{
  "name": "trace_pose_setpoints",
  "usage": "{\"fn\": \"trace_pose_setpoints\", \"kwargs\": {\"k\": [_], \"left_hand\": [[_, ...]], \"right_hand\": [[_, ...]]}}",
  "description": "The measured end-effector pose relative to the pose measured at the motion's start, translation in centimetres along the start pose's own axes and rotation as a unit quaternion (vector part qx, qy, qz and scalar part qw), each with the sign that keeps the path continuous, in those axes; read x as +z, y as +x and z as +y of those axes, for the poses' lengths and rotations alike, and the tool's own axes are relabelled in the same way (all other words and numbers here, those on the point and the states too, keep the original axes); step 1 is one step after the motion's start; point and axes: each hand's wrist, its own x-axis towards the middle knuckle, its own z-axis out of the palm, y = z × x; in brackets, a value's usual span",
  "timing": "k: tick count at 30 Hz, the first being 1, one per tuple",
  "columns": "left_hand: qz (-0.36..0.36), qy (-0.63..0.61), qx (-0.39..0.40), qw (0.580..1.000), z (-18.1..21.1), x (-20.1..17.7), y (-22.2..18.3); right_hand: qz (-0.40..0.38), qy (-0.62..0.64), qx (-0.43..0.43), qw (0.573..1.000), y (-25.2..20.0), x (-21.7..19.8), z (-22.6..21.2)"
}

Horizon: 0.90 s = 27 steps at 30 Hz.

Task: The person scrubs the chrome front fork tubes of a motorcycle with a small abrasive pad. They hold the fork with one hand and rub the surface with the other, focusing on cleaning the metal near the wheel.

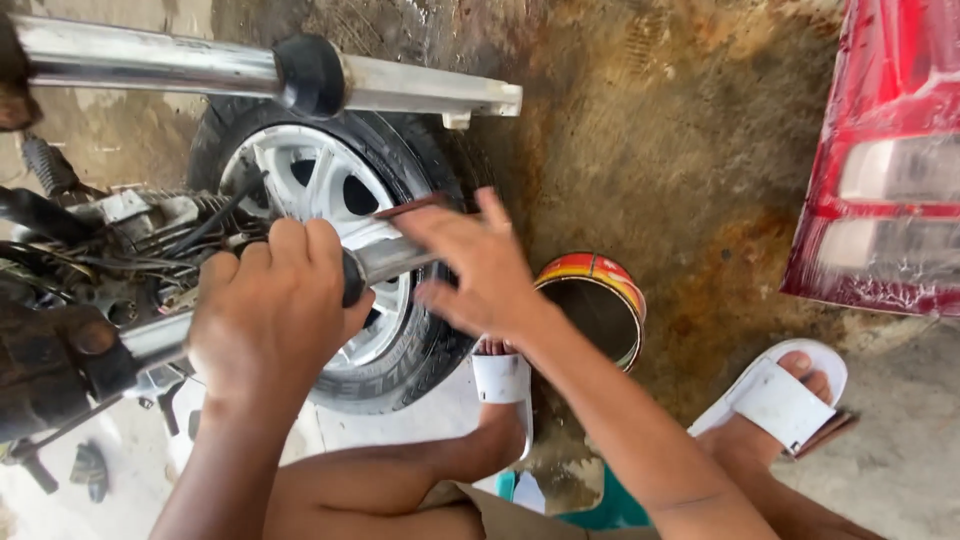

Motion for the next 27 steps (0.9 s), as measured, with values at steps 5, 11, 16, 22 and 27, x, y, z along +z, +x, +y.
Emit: {"fn": "trace_pose_setpoints", "kwargs": {"k": [5,11,16,22,27], "left_hand": [[-0.017,-0.013,-0.007,1.0,0.2,-0.1,0.2],[-0.038,0.01,0.008,0.999,-0.2,-0.1,0.2],[-0.003,-0.009,0.004,1.0,0.4,0.0,-0.7],[-0.029,-0.002,0.013,0.999,0.3,0.2,-0.2],[-0.035,-0.035,0.003,0.999,0.4,0.2,-0.1]], "right_hand": [[-0.028,-0.021,0.001,0.999,-0.2,1.0,-1.1],[-0.022,-0.023,0.003,0.999,0.6,-1.1,-1.3],[-0.003,0.033,-0.06,0.998,-2.0,1.2,-0.3],[-0.066,0.009,0.033,0.997,-0.7,-0.2,-3.5],[-0.047,-0.068,0.063,0.995,-1.5,-0.6,2.4]]}}
